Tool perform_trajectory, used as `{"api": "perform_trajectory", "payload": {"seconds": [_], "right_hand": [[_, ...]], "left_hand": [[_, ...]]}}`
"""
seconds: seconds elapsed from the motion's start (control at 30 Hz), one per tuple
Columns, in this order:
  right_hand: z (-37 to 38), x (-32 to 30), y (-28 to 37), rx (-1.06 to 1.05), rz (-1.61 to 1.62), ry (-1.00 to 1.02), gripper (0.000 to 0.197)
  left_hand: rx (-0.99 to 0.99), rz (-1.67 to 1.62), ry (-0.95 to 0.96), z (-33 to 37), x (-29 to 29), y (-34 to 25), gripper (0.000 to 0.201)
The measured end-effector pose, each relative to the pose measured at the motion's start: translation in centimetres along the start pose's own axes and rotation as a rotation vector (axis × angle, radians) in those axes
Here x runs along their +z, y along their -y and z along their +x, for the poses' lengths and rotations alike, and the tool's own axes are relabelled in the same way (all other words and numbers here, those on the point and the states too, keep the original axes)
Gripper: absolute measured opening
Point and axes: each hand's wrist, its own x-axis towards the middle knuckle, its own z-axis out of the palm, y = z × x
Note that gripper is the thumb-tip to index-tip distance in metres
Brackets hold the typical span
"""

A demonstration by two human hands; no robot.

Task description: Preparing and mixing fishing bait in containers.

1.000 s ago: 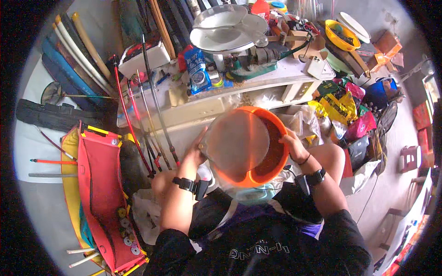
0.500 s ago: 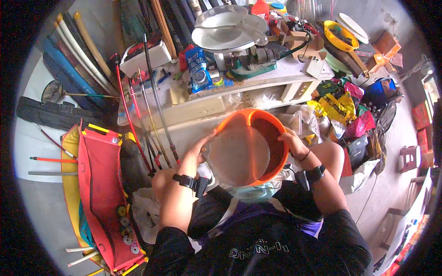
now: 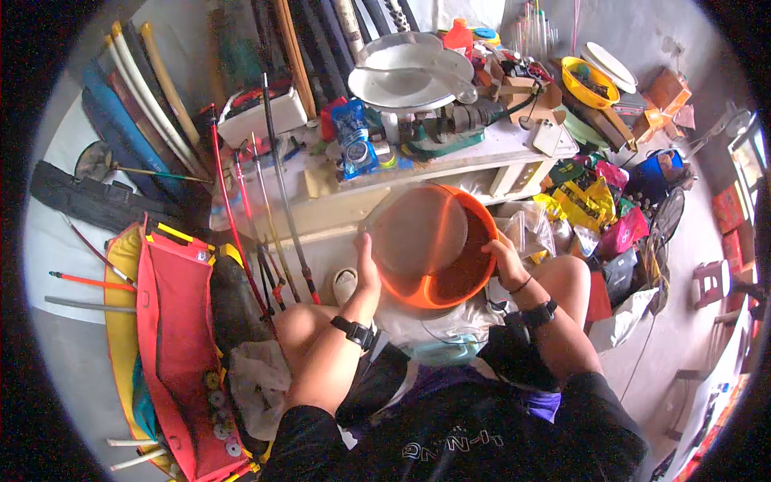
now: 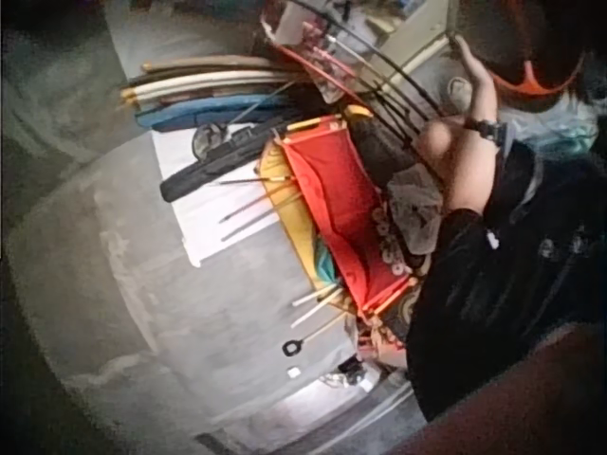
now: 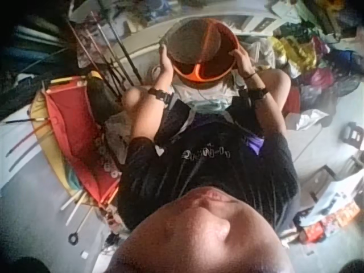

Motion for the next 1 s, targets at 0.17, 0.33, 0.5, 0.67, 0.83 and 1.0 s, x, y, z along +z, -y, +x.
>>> {"api": "perform_trajectory", "payload": {"seconds": [0.17,0.33,0.5,0.67,0.83,1.0], "right_hand": [[0.3,0.2,1.2,-0.018,0.117,0.013,0.059],[-0.5,0.2,1.4,0.0,-0.027,0.003,0.055],[0.1,-0.3,6.5,0.544,-0.418,0.088,0.056],[5.9,1.3,18.1,-0.153,-0.21,0.005,0.068],[13.8,6.5,23.9,-0.16,0.211,0.491,0.049],[15.1,8.1,24.2,-0.359,-0.214,0.175,0.023]], "left_hand": [[-0.185,-0.439,0.248,-3.8,1.6,-1.8,0.056],[-0.596,-0.097,0.151,-6.6,2.0,-2.7,0.051],[-0.61,-0.108,0.182,-5.7,0.6,-2.5,0.063],[-0.563,-0.134,0.086,-6.2,-0.7,-2.1,0.042],[-0.524,-0.111,-0.04,-4.5,-3.3,-3.5,0.04],[-0.398,-0.239,0.058,-3.8,-4.9,-6.8,0.045]]}}
